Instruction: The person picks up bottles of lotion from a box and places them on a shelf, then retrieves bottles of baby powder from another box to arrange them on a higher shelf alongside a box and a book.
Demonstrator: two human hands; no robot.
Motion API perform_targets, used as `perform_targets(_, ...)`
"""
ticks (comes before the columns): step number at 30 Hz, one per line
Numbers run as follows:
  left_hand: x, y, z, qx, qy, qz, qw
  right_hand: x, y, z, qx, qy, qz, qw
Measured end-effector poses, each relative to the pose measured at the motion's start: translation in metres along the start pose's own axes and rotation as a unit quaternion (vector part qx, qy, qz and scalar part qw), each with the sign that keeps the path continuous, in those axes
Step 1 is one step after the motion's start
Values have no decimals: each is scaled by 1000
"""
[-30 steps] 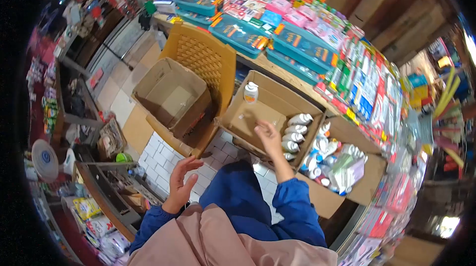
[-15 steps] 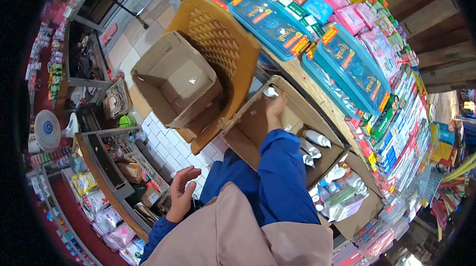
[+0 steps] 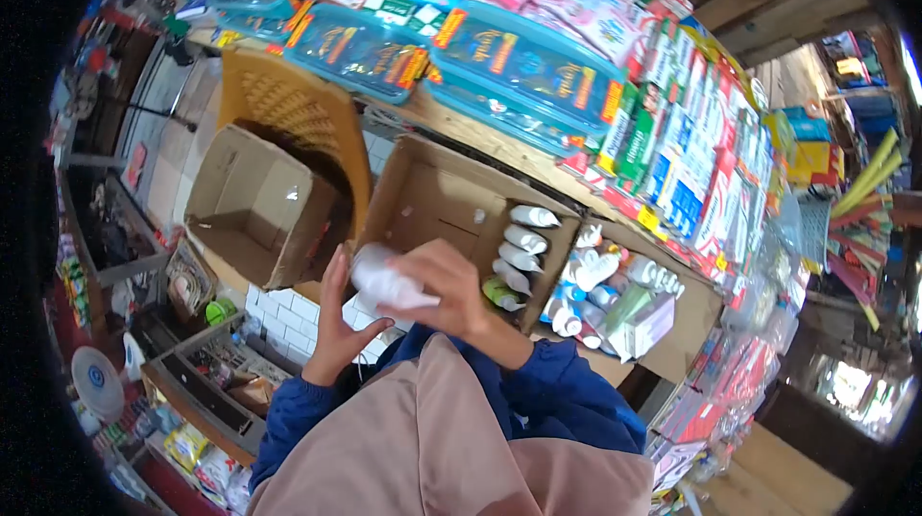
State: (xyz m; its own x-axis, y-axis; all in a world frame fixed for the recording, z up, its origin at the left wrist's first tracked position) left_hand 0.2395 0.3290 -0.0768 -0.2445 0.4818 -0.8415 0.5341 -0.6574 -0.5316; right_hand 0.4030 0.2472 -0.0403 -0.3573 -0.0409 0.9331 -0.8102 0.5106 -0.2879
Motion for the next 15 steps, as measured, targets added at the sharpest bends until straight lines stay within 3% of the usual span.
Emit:
perform_targets(2, 17, 7, 1, -11, 26, 38, 999, 13, 0, 2, 32, 72, -127, 989)
perform_targets(4, 23, 10, 3, 73, -100, 87, 988, -2, -8, -7, 107, 81, -156, 979)
perform_targets(5, 27, 9, 10, 53, -130, 123, 982, -35, -11, 0, 94, 211, -261, 937)
perform_targets(7, 37, 13, 35, 7, -190, 196, 962, -110, -43, 3, 109, 195, 47, 974)
perform_targets(8, 39, 11, 45, -20, -209, 219, 953, -149, -62, 14, 137, 321, 232, 908)
perform_targets(10, 43, 4, 68, -84, -254, 261, 928, -221, -86, 42, 185, 287, 482, 807)
perform_targets(11, 44, 0, 77, -91, -272, 271, 919, -263, -90, 60, 198, 222, 576, 761)
perform_targets(13, 50, -6, 96, -111, -288, 263, 914, -280, -87, 63, 217, 168, 652, 707)
perform_targets(15, 51, -12, 114, -130, -312, 259, 905, -296, -79, 63, 256, 173, 678, 667)
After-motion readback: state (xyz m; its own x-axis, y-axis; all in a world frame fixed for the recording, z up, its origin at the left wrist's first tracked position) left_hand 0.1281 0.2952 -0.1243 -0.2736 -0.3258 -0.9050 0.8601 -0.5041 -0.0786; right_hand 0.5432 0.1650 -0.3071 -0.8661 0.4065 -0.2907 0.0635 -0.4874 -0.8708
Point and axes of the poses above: each hand's wrist, its own z-axis away from the middle knuckle, its own y-axis out of the palm, x = y × z, the point moved 8 cm from there along -z, towards the middle knuckle, and after that the axes turned 11 degrees about y, right-handed, at the moved point
